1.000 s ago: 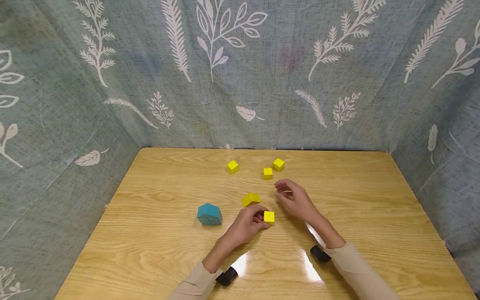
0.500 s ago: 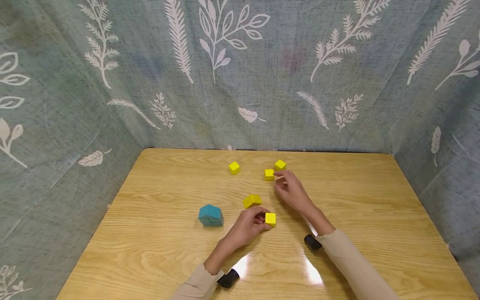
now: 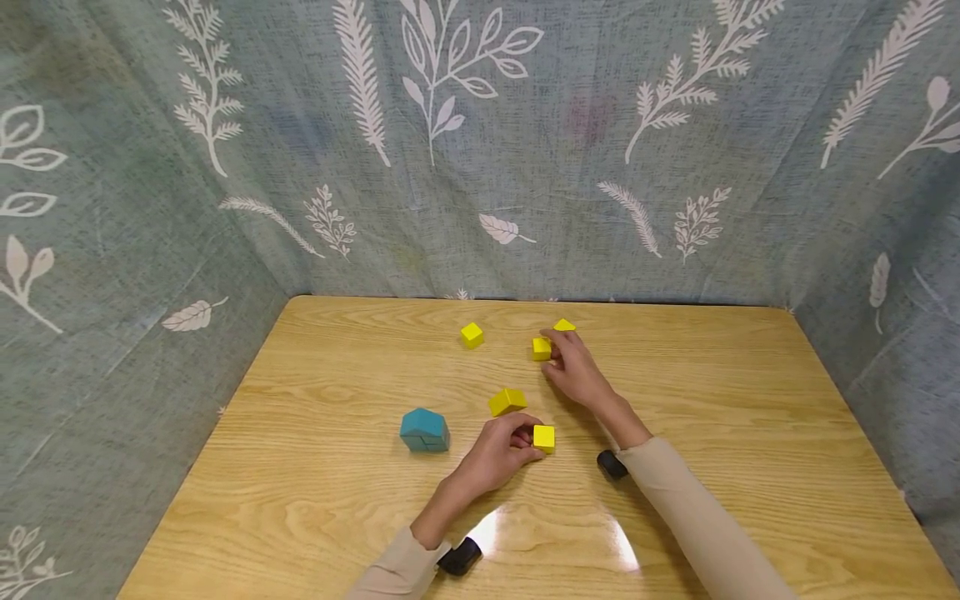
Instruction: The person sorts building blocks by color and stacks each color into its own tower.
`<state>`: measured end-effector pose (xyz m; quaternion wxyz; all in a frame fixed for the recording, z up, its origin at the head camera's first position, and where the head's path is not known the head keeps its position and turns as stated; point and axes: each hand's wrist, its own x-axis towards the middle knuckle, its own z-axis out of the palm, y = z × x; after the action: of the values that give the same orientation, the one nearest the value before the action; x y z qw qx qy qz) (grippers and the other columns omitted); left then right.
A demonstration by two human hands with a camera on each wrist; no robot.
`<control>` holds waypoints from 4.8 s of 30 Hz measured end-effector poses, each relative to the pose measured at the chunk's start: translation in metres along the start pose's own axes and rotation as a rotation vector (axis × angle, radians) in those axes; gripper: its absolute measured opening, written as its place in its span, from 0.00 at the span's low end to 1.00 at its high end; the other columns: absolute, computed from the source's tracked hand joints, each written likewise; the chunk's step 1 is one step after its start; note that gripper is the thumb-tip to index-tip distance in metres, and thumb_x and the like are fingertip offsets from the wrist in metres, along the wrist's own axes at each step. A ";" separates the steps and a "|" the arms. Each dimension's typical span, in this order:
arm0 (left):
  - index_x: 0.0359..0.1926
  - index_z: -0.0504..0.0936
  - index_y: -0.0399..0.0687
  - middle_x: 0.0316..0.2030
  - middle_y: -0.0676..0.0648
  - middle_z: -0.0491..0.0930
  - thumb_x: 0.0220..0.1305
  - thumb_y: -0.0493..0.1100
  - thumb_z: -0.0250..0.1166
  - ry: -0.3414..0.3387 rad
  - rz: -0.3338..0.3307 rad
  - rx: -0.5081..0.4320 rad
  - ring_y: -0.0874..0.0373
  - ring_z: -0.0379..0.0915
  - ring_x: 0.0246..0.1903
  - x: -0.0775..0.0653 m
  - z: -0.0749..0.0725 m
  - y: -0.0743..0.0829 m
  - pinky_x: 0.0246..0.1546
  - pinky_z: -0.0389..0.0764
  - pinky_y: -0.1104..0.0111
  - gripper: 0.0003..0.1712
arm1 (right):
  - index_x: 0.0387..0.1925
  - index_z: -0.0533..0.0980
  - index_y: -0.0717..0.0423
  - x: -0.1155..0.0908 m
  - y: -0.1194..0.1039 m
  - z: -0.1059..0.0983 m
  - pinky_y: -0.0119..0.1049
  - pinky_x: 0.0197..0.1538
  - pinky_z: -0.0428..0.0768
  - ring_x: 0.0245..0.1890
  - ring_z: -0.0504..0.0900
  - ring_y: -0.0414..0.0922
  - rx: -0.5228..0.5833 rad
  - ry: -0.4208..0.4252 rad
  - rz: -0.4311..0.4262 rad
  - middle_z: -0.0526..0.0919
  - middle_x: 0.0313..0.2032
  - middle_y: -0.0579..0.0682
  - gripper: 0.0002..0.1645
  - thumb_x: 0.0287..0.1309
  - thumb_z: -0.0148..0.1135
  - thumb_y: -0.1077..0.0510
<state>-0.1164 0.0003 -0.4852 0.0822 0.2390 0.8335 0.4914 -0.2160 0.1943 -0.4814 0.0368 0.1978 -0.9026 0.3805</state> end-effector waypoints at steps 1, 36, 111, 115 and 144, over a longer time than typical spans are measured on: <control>0.49 0.83 0.33 0.41 0.43 0.83 0.59 0.29 0.75 0.001 0.002 0.000 0.64 0.77 0.35 0.000 0.000 0.000 0.38 0.80 0.79 0.18 | 0.68 0.68 0.71 0.001 0.000 0.000 0.57 0.52 0.83 0.49 0.81 0.62 -0.002 -0.006 -0.004 0.72 0.58 0.71 0.32 0.64 0.67 0.71; 0.50 0.83 0.34 0.41 0.44 0.82 0.59 0.30 0.75 0.008 -0.004 -0.009 0.65 0.76 0.34 0.001 0.000 -0.002 0.37 0.80 0.79 0.18 | 0.56 0.76 0.66 -0.035 -0.002 -0.016 0.52 0.55 0.83 0.56 0.80 0.60 0.187 -0.006 0.000 0.81 0.53 0.62 0.21 0.62 0.70 0.69; 0.51 0.82 0.33 0.43 0.44 0.81 0.60 0.30 0.74 -0.007 -0.030 -0.032 0.62 0.77 0.36 -0.001 -0.001 -0.003 0.39 0.81 0.77 0.18 | 0.55 0.78 0.67 -0.076 -0.011 -0.033 0.52 0.51 0.85 0.48 0.85 0.56 0.151 -0.115 -0.098 0.84 0.50 0.60 0.16 0.67 0.66 0.66; 0.51 0.82 0.33 0.42 0.44 0.81 0.60 0.30 0.74 -0.003 -0.036 -0.035 0.62 0.77 0.36 -0.002 -0.002 -0.004 0.39 0.81 0.77 0.18 | 0.54 0.77 0.70 -0.065 -0.008 -0.034 0.53 0.49 0.85 0.47 0.85 0.57 0.123 -0.061 -0.126 0.84 0.49 0.62 0.16 0.66 0.66 0.68; 0.51 0.82 0.33 0.42 0.44 0.81 0.60 0.29 0.75 -0.007 -0.026 -0.033 0.65 0.76 0.35 -0.002 0.000 -0.003 0.39 0.80 0.78 0.19 | 0.58 0.74 0.73 0.002 0.011 -0.032 0.60 0.55 0.80 0.53 0.77 0.65 -0.024 0.120 -0.011 0.77 0.54 0.69 0.20 0.67 0.65 0.69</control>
<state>-0.1156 -0.0020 -0.4879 0.0957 0.2283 0.8280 0.5032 -0.2250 0.2226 -0.4657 0.0954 0.1792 -0.9023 0.3805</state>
